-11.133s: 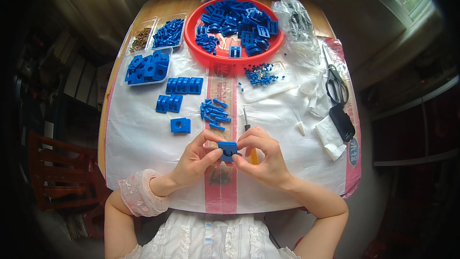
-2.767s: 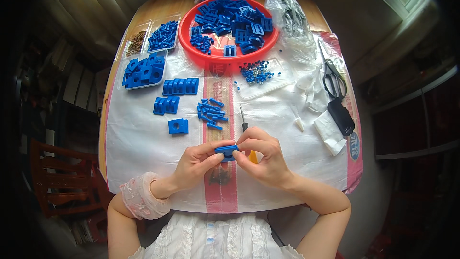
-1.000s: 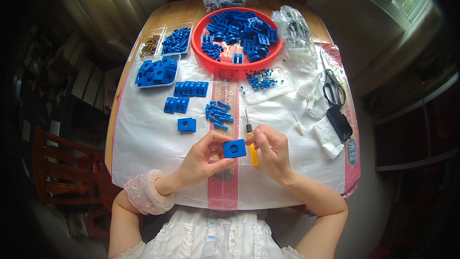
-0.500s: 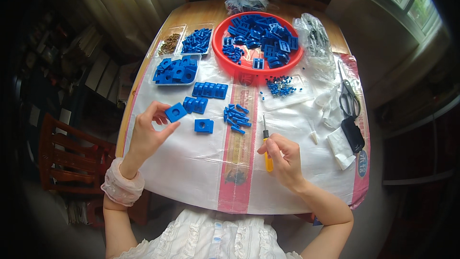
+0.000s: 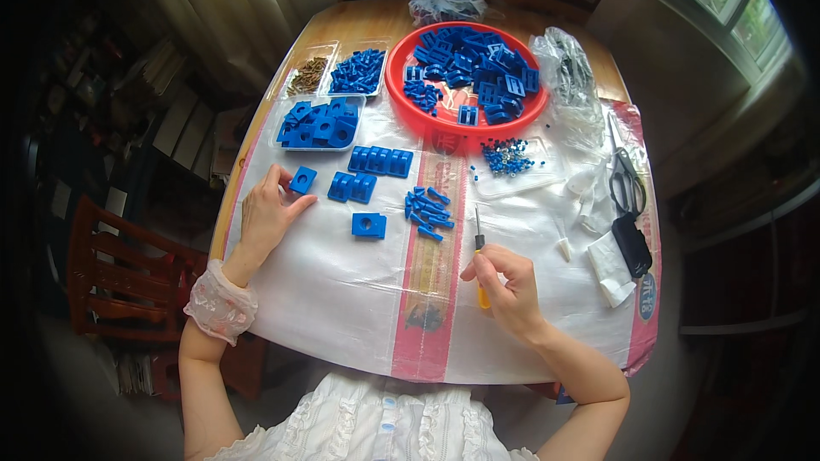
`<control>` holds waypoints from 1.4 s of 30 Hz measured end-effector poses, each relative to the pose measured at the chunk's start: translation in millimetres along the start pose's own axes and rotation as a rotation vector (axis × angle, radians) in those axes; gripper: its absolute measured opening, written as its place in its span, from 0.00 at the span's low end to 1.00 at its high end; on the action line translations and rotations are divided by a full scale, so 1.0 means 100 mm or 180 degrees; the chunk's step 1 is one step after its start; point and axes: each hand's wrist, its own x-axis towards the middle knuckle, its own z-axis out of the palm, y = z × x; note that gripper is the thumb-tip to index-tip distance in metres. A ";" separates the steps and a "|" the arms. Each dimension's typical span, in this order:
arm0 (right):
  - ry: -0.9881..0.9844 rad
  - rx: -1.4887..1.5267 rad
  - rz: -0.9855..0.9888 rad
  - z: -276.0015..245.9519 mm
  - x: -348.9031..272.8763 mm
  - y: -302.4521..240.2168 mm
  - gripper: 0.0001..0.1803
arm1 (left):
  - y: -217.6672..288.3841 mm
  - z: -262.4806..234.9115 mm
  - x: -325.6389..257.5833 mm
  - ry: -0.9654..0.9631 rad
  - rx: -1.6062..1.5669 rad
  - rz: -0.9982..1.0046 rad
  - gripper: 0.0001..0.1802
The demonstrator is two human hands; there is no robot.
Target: Assembling blue plastic fixture components by applying glue and joining parts.
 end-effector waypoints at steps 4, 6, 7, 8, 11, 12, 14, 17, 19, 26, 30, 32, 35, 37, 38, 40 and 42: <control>-0.0056 -0.0078 0.0023 0.00 0.01 -0.01 0.19 | -0.02 -0.02 -0.02 -0.0065 0.0014 -0.0039 0.26; -0.0055 -0.0102 -0.0007 0.00 0.01 -0.01 0.18 | 0.00 -0.02 -0.02 -0.0136 -0.0069 -0.0132 0.26; -0.0057 -0.0113 -0.0024 -0.01 0.01 -0.01 0.18 | 0.00 -0.02 -0.02 -0.0174 -0.0102 -0.0173 0.27; -0.0058 -0.0107 -0.0040 0.00 0.01 -0.02 0.18 | 0.01 -0.03 -0.02 -0.0211 -0.0135 -0.0216 0.27; -0.0067 -0.0106 -0.0069 0.00 0.02 -0.02 0.18 | -0.05 -0.05 -0.01 -0.0293 -0.0158 -0.0269 0.30; -0.0070 -0.0118 -0.0061 0.00 0.02 -0.01 0.18 | -0.07 -0.06 0.00 -0.0315 -0.0153 -0.0275 0.31; -0.0072 -0.0124 -0.0045 -0.01 0.01 -0.01 0.18 | -0.06 -0.14 0.04 -0.0568 -0.0290 -0.0417 0.33; -0.0080 -0.0100 -0.0048 -0.01 0.02 -0.02 0.18 | -0.13 -0.20 0.03 -0.0697 -0.0365 -0.0406 0.31; -0.0090 -0.0111 -0.0061 0.00 0.03 -0.03 0.18 | -0.11 -0.24 -0.02 -0.0653 -0.0294 -0.0363 0.28; -0.0001 -0.0094 -0.0015 -0.01 0.03 -0.03 0.17 | 0.58 -0.40 -0.29 -0.0492 -0.0134 0.0441 0.15; 0.0048 -0.0179 -0.0098 -0.01 0.03 -0.05 0.16 | 0.80 -0.27 -0.26 -0.0507 -0.0467 0.0971 0.11; 0.0118 -0.0252 -0.0146 -0.02 0.03 -0.06 0.16 | 0.87 -0.24 -0.20 -0.0612 -0.0411 0.1004 0.12; 0.0214 -0.0296 -0.0133 -0.01 0.03 -0.05 0.14 | 0.89 -0.16 -0.18 -0.0682 -0.0427 0.1110 0.15; 0.0219 -0.0265 -0.0116 -0.01 0.04 -0.05 0.13 | 0.90 -0.11 -0.19 -0.0701 -0.0434 0.1166 0.17; 0.0222 -0.0286 -0.0137 -0.01 0.04 -0.05 0.13 | 0.90 -0.09 -0.19 -0.0710 -0.0419 0.1177 0.18; 0.0220 -0.0328 -0.0180 0.00 0.04 -0.06 0.12 | 0.89 -0.05 -0.19 -0.0753 -0.0351 0.1187 0.20; 0.0234 -0.0363 -0.0219 0.01 0.04 -0.07 0.12 | 0.87 -0.02 -0.19 -0.0820 -0.0243 0.1186 0.22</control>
